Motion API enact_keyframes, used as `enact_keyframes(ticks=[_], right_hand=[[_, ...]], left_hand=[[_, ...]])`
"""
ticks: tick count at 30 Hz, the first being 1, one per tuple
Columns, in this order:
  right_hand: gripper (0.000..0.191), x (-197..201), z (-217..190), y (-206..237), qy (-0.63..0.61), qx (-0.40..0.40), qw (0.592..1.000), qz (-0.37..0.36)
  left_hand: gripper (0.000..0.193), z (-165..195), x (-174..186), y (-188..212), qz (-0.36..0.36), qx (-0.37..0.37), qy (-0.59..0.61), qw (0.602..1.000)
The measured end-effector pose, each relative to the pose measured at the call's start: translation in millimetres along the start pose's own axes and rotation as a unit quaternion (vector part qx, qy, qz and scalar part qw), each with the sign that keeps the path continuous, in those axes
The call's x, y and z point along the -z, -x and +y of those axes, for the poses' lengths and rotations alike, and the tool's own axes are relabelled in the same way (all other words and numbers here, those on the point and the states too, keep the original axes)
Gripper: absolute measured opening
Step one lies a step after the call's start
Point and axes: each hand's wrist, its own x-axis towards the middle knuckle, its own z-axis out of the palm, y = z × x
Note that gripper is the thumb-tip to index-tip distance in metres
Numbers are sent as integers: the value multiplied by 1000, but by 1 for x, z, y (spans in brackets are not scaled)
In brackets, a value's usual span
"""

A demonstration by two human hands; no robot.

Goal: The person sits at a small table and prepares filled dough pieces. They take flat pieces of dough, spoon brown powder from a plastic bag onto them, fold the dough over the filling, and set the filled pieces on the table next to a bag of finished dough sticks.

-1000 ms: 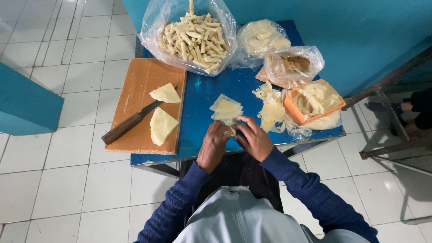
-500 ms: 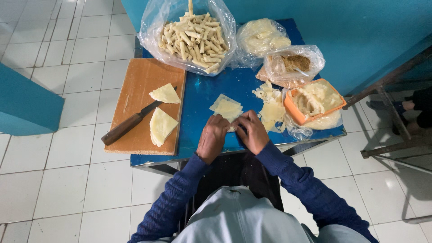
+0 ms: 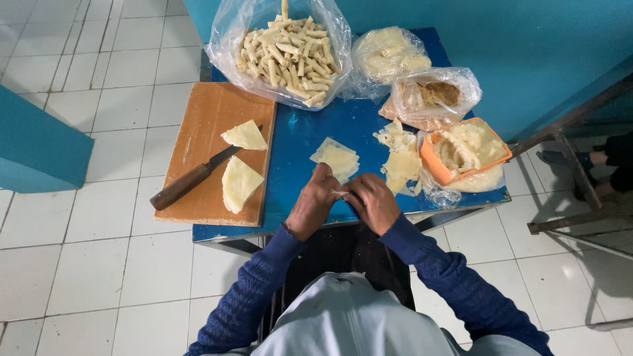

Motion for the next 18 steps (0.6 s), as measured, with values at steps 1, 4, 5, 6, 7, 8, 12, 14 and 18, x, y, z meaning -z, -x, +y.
enact_keyframes(ticks=[1,4,5,6,7,8,12,14,18], right_hand=[[13,0,0,0,-2,3,1000,4],[14,2,0,0,-6,13,1000,9],[15,2,0,0,-5,17,1000,5],[16,1,1,0,-5,19,1000,3],[15,1,2,0,-5,19,1000,5],[13,-1,3,0,-4,20,1000,7],[11,-7,7,-2,0,5,1000,15],[10,-9,9,-3,19,0,1000,16],[8,-11,8,-1,40,-35,999,7]], left_hand=[[12,-1,-1,0,0,-15,-14,1000],[10,-5,-2,-1,-3,-33,-40,999],[11,-6,-2,-2,-4,-21,-37,999],[12,-6,-2,-3,-8,-8,-34,999],[12,-6,-1,-4,-11,-5,-29,1000],[12,-6,0,-6,-14,-2,-24,1000],[22,2,7,-5,-10,34,10,999],[18,5,8,-4,-2,-4,4,1000],[15,2,5,-4,4,-54,-37,998]])
